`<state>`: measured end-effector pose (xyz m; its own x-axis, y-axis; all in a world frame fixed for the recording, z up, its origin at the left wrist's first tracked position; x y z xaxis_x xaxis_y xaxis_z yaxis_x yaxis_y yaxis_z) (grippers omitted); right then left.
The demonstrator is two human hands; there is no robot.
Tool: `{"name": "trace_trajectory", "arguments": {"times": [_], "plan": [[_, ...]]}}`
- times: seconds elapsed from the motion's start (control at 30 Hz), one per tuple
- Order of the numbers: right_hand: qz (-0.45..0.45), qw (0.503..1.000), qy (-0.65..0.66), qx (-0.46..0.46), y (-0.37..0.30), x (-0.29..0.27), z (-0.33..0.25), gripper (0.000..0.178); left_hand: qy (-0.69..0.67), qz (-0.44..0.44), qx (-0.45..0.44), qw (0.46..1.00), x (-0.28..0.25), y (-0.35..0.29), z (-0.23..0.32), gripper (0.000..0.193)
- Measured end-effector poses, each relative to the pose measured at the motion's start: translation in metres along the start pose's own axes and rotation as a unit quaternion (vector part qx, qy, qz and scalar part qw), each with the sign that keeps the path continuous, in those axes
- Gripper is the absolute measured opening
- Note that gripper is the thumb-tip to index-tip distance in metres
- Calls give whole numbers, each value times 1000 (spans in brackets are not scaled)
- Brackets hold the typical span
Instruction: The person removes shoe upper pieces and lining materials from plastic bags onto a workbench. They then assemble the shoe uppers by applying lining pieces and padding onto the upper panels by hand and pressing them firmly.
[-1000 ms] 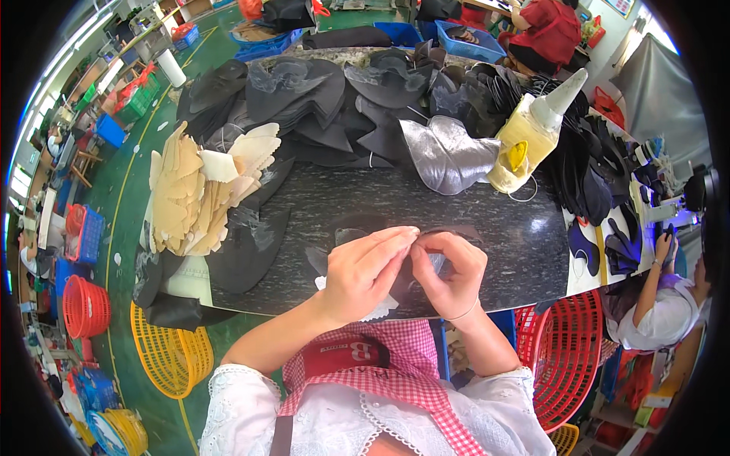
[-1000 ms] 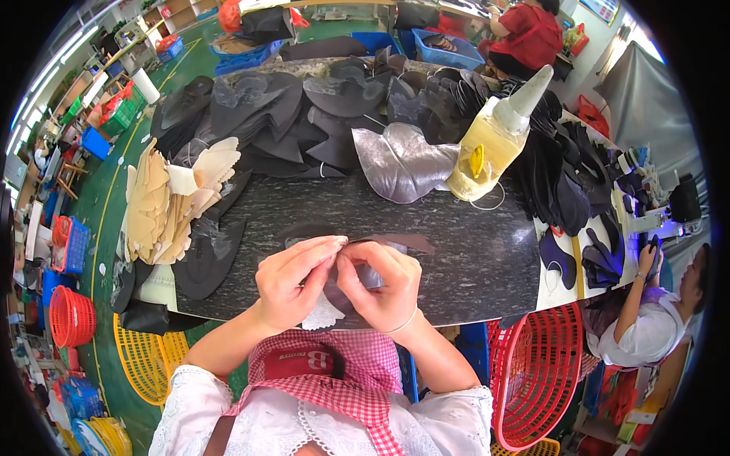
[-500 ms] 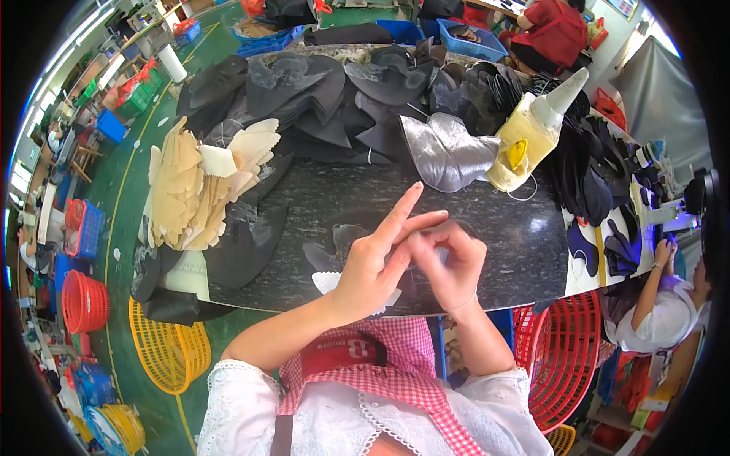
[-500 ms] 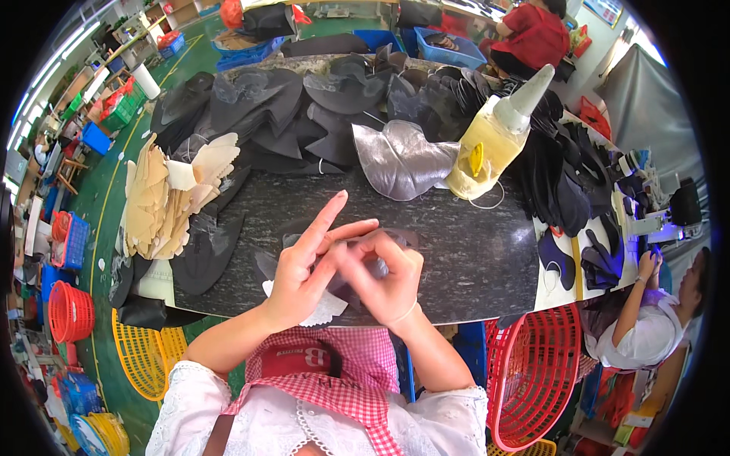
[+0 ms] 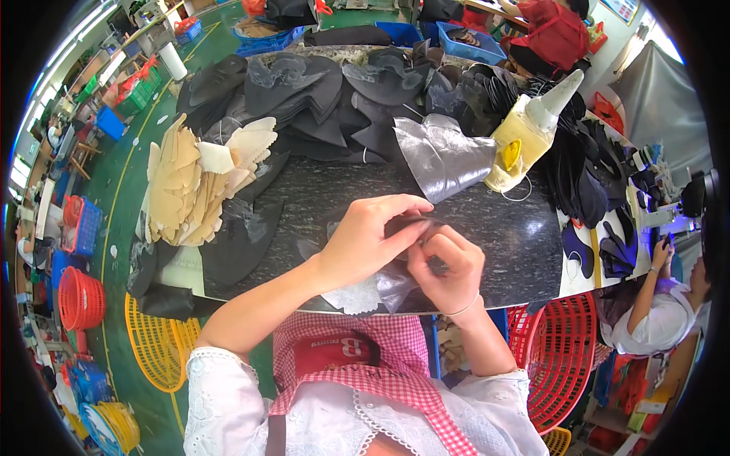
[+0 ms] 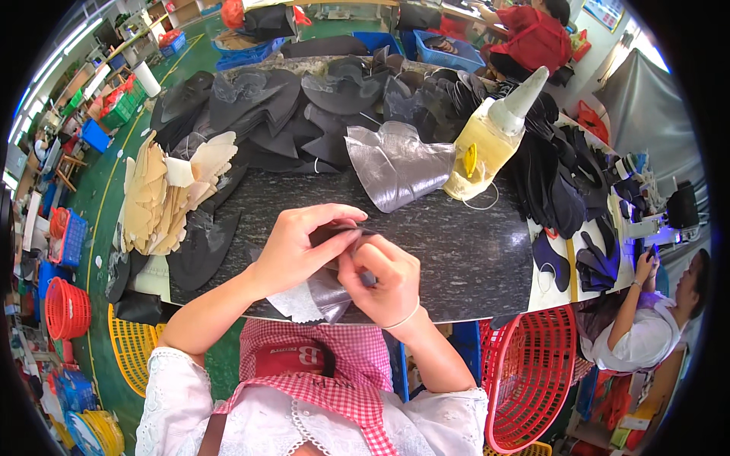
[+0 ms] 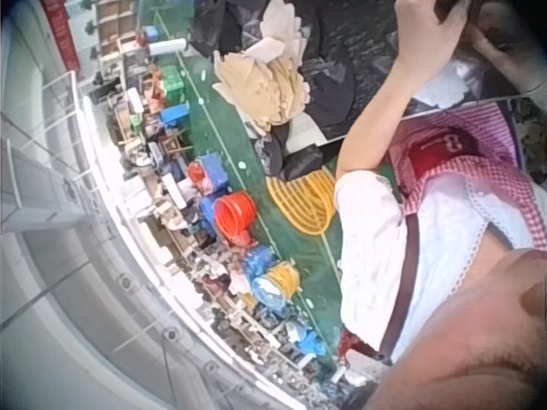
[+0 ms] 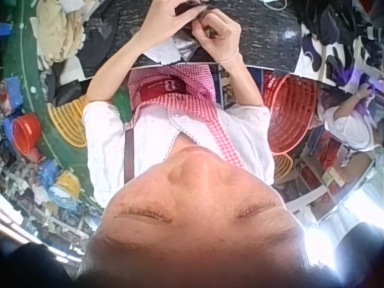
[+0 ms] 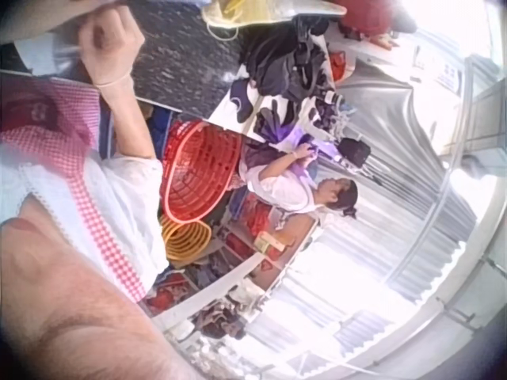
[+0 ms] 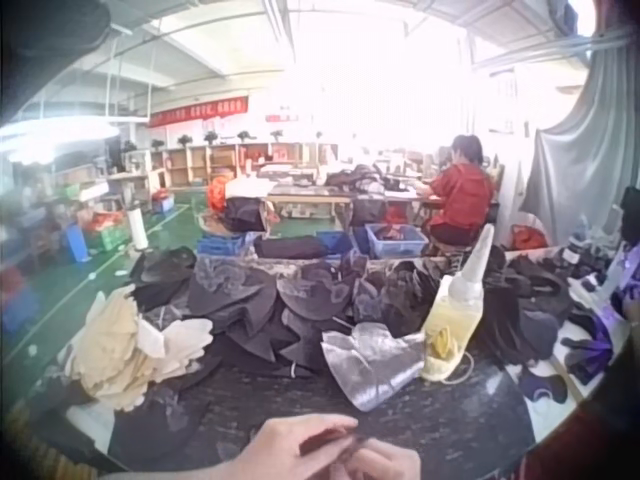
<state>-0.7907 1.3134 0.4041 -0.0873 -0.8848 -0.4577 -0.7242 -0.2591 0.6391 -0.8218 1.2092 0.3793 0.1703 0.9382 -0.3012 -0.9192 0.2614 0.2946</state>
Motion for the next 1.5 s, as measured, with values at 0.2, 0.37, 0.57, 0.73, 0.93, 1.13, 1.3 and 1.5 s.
{"name": "trace_trajectory", "arguments": {"times": [0.2, 0.37, 0.57, 0.73, 0.93, 1.13, 1.3, 1.5], "plan": [[128, 911, 320, 226, -34, 21, 58, 22, 366, 150, 322, 860, 4, -17, 48, 23], [269, 867, 362, 212, -39, 24, 63, 18, -78, 278, 74, 955, 2, -24, 3, 13], [188, 944, -38, 269, -37, -74, 125, 12, -461, 243, -164, 838, -41, -66, -23, 16], [69, 971, -216, 79, -75, -92, 73, 16, -474, 240, -184, 827, -79, -66, -68, 18], [-535, 832, -134, -59, -193, -10, 5, 28, -304, 204, -172, 915, -110, -65, -42, 28], [-217, 966, -7, -139, -63, 18, -69, 36, -330, 247, -140, 900, -106, -75, -41, 28], [-117, 968, -133, -177, -30, 97, -83, 23, -367, 334, -165, 852, -88, -89, -59, 28], [-352, 924, 152, -7, -92, 111, -57, 18, -415, 297, -170, 843, -111, -83, -60, 33]]}}
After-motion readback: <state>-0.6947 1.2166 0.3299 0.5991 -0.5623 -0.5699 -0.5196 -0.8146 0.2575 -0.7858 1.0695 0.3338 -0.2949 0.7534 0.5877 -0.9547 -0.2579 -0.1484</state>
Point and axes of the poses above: each hand's wrist, its own y-axis towards the middle knuckle, its own x-axis out of the palm, z = x × y, the point moved 10 cm from there along y, towards the middle knuckle, and after that the axes turned 3 degrees about z, right-handed, at the moved point
